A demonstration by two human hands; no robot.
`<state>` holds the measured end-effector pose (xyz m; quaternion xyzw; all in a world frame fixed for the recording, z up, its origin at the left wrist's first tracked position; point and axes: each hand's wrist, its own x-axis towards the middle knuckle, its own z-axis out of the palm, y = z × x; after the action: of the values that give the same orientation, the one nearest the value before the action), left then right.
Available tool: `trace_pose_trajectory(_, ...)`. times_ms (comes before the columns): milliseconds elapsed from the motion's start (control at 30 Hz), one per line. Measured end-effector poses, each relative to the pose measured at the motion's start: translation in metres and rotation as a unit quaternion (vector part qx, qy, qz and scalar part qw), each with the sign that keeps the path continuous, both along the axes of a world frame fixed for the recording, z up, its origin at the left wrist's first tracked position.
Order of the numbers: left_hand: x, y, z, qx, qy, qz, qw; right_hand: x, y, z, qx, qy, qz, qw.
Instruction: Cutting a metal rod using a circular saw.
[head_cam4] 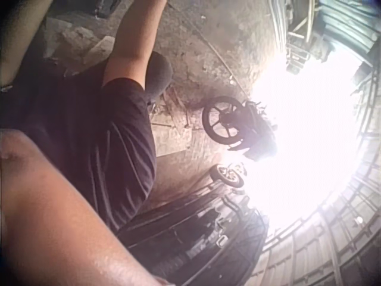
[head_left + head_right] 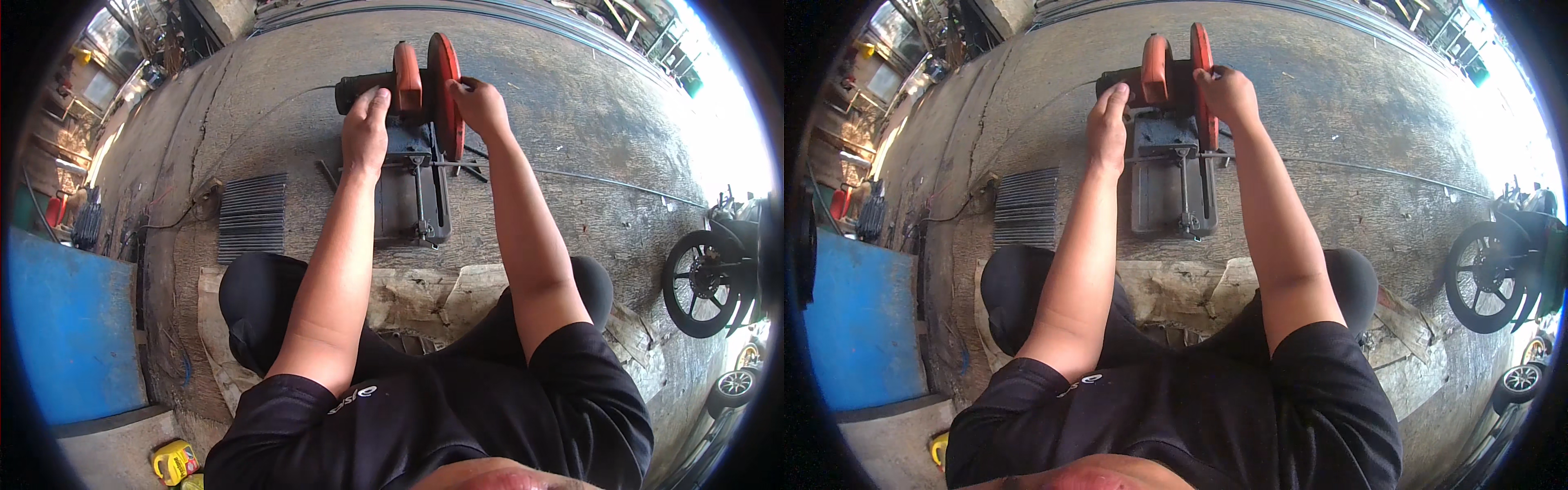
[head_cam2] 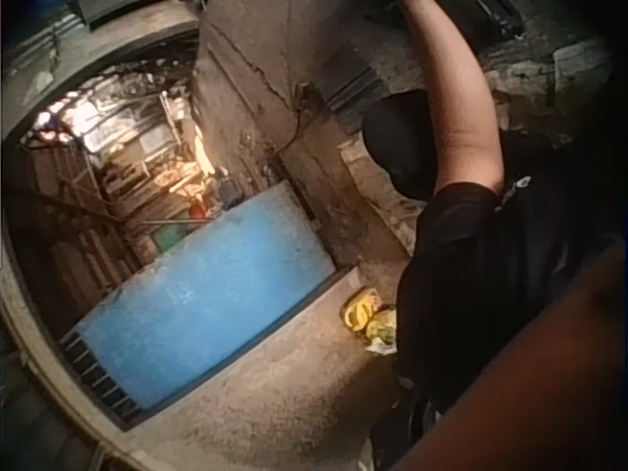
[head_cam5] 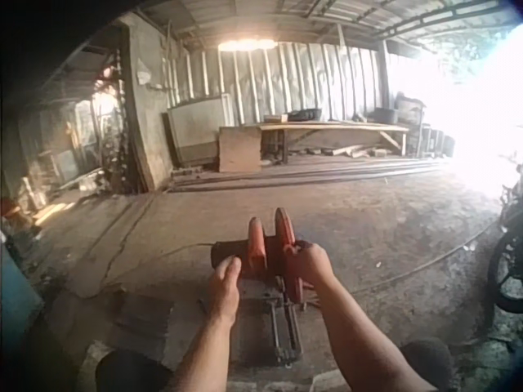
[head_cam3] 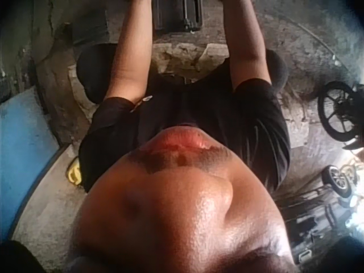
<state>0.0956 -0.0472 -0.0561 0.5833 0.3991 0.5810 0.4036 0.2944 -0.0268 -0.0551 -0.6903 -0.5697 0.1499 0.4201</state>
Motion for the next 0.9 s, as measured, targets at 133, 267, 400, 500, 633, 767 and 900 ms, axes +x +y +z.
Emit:
trace_pose_trajectory(133, -0.004, 0.004, -0.025, -0.046, 0.026, 0.102, 0.993, -0.005, 0.000, 0.000, 0.040, -0.004, -0.024, 0.999)
trace_pose_trajectory(267, -0.001, 0.009, -0.078, -0.132, 0.053, 0.128, 0.981, -0.019, -0.015, 0.007, 0.159, -0.028, -0.078, 0.984)
trace_pose_trajectory(400, -0.001, 0.009, -0.141, -0.190, 0.137, 0.085, 0.968, -0.032, -0.043, 0.031, 0.056, -0.038, 0.091, 0.994)
trace_pose_trajectory(500, -0.009, 0.000, -0.190, -0.273, 0.254, 0.024, 0.927, -0.035, -0.063, 0.029, -0.178, -0.097, 0.256, 0.945)
trace_pose_trajectory(633, -0.026, -0.025, -0.246, -0.327, 0.364, -0.079, 0.869, -0.054, -0.070, -0.042, -0.524, -0.055, 0.392, 0.754)
trace_pose_trajectory(767, -0.026, -0.055, -0.275, -0.452, 0.376, -0.109, 0.801, -0.062, -0.092, -0.170, -0.541, -0.221, 0.382, 0.716)
trace_pose_trajectory(900, -0.015, -0.078, -0.275, -0.490, 0.323, -0.118, 0.801, -0.057, -0.126, -0.276, -0.408, -0.352, 0.377, 0.754)
